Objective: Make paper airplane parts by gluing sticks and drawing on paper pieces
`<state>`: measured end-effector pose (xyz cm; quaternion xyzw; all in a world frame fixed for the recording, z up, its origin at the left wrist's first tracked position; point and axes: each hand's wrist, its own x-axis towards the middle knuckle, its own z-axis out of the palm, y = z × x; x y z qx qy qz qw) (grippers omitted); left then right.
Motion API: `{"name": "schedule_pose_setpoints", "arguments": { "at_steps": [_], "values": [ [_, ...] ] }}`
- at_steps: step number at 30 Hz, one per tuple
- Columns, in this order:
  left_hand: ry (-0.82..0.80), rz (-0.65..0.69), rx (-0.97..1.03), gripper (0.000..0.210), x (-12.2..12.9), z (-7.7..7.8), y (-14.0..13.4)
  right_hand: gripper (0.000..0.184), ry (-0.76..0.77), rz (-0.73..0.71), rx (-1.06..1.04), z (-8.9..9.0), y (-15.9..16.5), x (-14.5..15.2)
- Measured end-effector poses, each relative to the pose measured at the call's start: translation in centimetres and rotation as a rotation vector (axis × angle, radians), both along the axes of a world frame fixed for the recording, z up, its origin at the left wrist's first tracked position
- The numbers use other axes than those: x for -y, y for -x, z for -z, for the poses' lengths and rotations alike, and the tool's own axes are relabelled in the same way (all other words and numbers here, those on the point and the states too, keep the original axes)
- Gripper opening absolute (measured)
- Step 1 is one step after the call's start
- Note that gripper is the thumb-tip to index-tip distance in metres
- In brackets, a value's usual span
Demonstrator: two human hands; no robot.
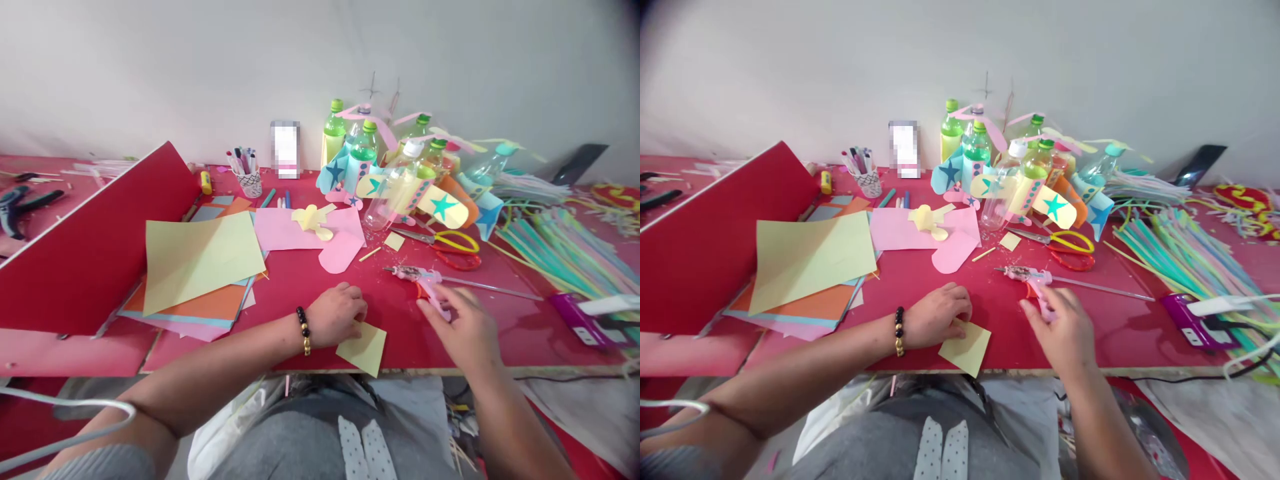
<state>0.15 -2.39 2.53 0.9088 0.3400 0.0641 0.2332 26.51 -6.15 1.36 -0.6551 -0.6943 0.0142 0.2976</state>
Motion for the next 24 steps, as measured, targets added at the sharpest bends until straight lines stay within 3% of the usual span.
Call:
{"name": "schedule_pose_setpoints", "arguments": {
  "at_steps": [3, 5, 9, 12, 15, 18, 21, 24],
  "values": [
    [0.040, 0.006, 0.041, 0.014, 0.1, 0.2, 0.1, 0.035, 0.210, -0.273, -0.119, -0.9, 3.3, 1.2],
    [0.054, -0.012, 0.074, 0.014, 0.2, 0.5, 0.2, 0.034, 0.317, -0.366, -0.117, -1.0, 5.3, 1.3],
    [0.108, -0.070, 0.173, 0.022, 0.2, 1.1, 0.6, 0.015, 0.527, -0.373, -0.050, -0.7, 7.6, 0.7],
    [0.225, -0.153, 0.372, 0.028, -0.5, 1.4, 1.3, 0.006, 0.626, -0.331, -0.151, -0.5, 8.1, -0.1],
    [0.377, -0.336, 0.677, 0.024, -2.1, 1.4, 2.3, 0.014, 0.631, -0.276, -0.460, -0.8, 8.4, -1.4],
    [0.580, -0.443, 0.968, 0.040, -4.0, 1.3, 3.6, 0.020, 0.548, -0.189, -0.852, -1.3, 9.2, -3.3],
    [0.802, -0.516, 1.166, 0.056, -5.3, 1.0, 4.7, 0.024, 0.463, -0.178, -1.007, -1.6, 11.1, -5.6],
    [0.822, -0.541, 1.252, 0.055, -5.9, 0.8, 5.5, 0.025, 0.410, -0.216, -1.065, -1.6, 13.4, -7.6]
  ]
}}
